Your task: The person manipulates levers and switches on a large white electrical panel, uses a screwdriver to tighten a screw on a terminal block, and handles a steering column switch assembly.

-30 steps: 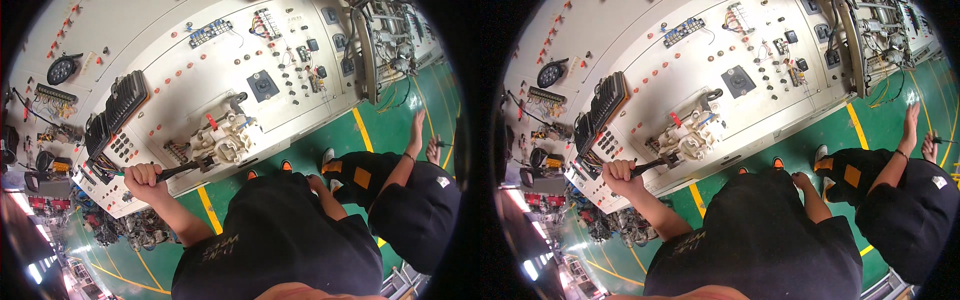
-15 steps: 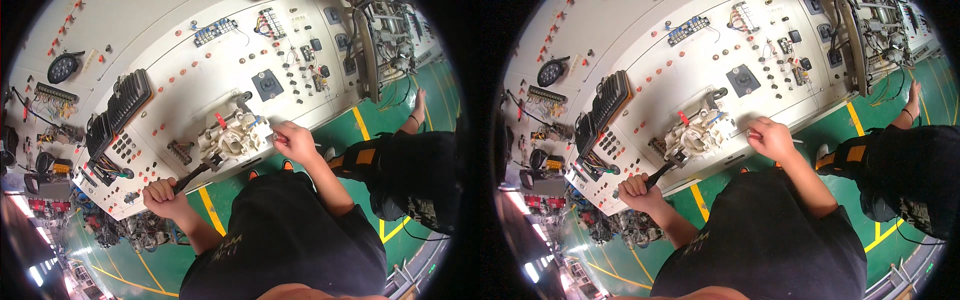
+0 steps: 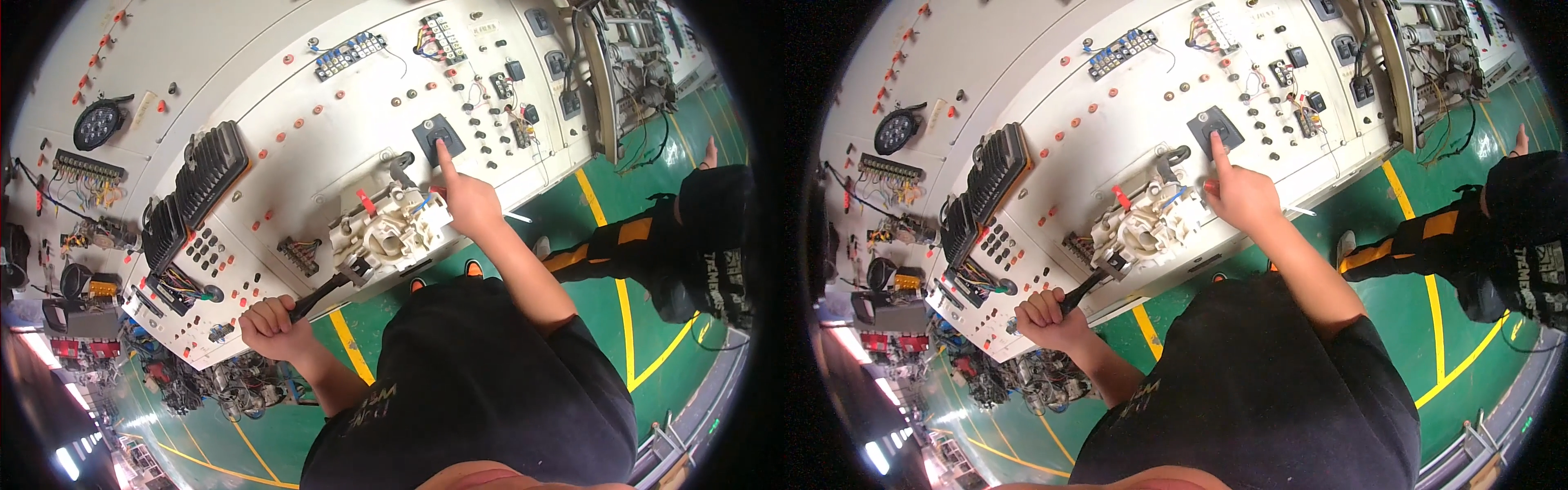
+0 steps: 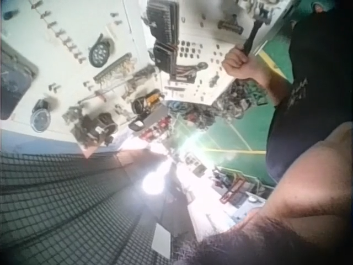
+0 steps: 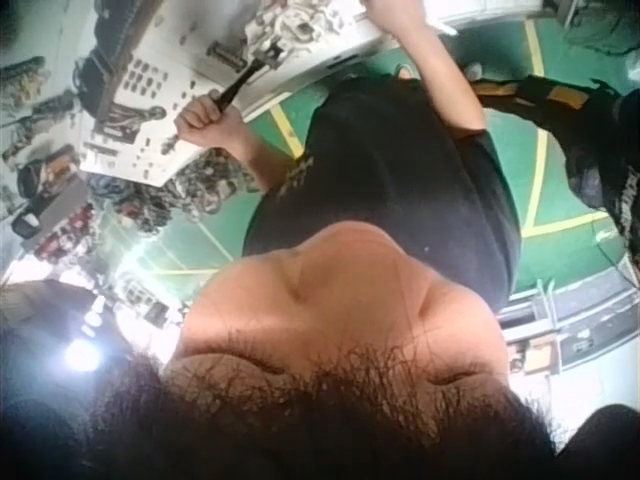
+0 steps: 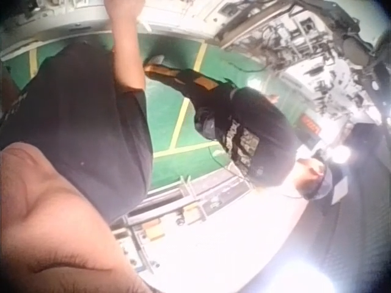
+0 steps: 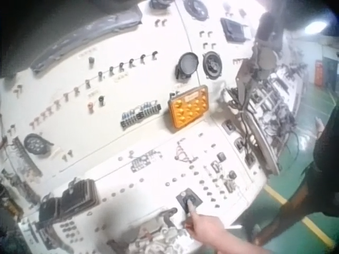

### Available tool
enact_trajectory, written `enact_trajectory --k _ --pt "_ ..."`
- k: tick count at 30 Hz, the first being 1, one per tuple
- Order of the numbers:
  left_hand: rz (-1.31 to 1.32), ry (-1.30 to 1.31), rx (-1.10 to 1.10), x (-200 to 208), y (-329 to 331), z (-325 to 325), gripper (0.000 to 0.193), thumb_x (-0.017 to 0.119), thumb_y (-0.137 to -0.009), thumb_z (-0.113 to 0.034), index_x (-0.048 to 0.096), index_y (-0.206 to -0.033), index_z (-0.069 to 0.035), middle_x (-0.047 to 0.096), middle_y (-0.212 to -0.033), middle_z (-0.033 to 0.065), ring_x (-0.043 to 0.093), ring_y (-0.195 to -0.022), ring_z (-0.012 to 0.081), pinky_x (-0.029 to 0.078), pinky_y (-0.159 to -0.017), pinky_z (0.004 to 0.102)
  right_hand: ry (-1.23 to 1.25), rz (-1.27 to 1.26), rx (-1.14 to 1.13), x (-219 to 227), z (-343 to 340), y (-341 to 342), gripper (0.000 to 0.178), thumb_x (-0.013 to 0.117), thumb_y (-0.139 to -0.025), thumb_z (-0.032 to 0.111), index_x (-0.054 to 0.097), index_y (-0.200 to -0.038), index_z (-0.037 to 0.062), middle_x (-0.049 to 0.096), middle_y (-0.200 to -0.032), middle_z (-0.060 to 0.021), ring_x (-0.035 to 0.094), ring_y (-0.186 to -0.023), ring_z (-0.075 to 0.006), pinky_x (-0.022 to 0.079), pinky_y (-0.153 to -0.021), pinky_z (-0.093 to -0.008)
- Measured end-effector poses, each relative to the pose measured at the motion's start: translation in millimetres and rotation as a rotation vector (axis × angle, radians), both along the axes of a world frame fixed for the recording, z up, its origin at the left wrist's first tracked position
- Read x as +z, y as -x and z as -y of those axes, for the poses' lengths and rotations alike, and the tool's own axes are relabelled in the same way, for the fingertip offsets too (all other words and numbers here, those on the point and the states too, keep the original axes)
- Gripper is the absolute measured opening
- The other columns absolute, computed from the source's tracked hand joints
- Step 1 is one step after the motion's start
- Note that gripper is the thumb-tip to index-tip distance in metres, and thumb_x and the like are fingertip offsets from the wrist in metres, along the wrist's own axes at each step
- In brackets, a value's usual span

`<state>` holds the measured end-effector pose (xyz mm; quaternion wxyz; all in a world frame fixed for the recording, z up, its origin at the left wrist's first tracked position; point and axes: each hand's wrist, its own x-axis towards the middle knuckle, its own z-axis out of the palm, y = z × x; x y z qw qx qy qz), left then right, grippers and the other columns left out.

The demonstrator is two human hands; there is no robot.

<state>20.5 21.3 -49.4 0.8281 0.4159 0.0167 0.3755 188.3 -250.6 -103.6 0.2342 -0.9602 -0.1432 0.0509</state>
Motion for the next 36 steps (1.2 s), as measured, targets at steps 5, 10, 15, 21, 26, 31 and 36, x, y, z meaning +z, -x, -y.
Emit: enact_trajectory --k 5,10,15,21,26,31,36 --pt "0.015 -0.003 -0.005 -2 -2 1 0.044 0.031 -0.098 -0.023 0.027 -0.054 -0.017 0.025 -0.048 -0.0035 0.025 -0.041 0.0089 0.037 -0.054 0.0294 0.08 0.006 0.045 0 -4 -2 0.085 0.059 -0.085 0.032 0.011 -0.147 0.0008 0.066 -0.073 -0.0125 0.064 -0.064 -0.0301 0.051 -0.059 -0.04" --pt "0.049 0.008 -0.026 -3 -2 1 0.044 0.032 -0.098 -0.024 0.027 -0.054 -0.017 0.026 -0.048 -0.0035 0.025 -0.041 0.0089 0.037 -0.054 0.0289 0.114 0.063 0.074 0 -8 -6 0.085 0.058 -0.086 0.033 0.009 -0.147 -0.0005 0.065 -0.072 -0.0125 0.064 -0.064 -0.0295 0.051 -0.058 -0.0399" --pt "0.081 -0.071 -0.049 -4 -2 0 0.042 0.033 -0.098 -0.024 0.028 -0.057 -0.016 0.026 -0.049 -0.0036 0.026 -0.042 0.0089 0.036 -0.054 0.0284 0.171 0.03 0.089 2 -8 -5 0.085 0.058 -0.087 0.033 0.009 -0.147 -0.0009 0.065 -0.075 -0.0122 0.064 -0.065 -0.0285 0.051 -0.058 -0.0398" --pt "0.11 -0.053 -0.068 -5 -3 0 0.042 0.033 -0.098 -0.025 0.028 -0.058 -0.016 0.026 -0.05 -0.0037 0.026 -0.043 0.0089 0.037 -0.056 0.0285 0.255 -0.013 0.103 10 -7 -4 0.084 0.056 -0.088 0.032 0.007 -0.148 0.0003 0.066 -0.077 -0.0118 0.064 -0.067 -0.0276 0.052 -0.06 -0.0388" --pt "0.111 -0.009 -0.067 -6 -1 -1 0.043 0.033 -0.098 -0.026 0.028 -0.056 -0.015 0.027 -0.05 -0.0024 0.028 -0.042 0.0107 0.04 -0.056 0.0318 0.309 -0.075 0.098 14 -5 -4 0.086 0.057 -0.087 0.031 0.003 -0.149 0.0037 0.067 -0.078 -0.0104 0.065 -0.067 -0.0266 0.052 -0.06 -0.0383" --pt "0.068 -0.052 -0.062 -4 0 -1 0.041 0.033 -0.095 -0.02 0.026 -0.055 -0.016 0.025 -0.048 -0.0026 0.026 -0.043 0.0097 0.039 -0.057 0.0307 0.272 -0.109 0.068 14 -1 -7 0.091 0.059 -0.084 0.033 0.002 -0.149 0.0031 0.067 -0.078 -0.0109 0.065 -0.068 -0.0277 0.052 -0.061 -0.0388" --pt "0.027 0.014 -0.017 -4 1 0 0.043 0.032 -0.097 -0.021 0.027 -0.054 -0.016 0.025 -0.048 -0.0022 0.025 -0.044 0.0103 0.041 -0.058 0.0313 0.147 -0.087 0.067 5 8 -1 0.099 0.064 -0.08 0.037 0.002 -0.148 0.0019 0.067 -0.077 -0.0131 0.065 -0.069 -0.0308 0.052 -0.062 -0.0403"
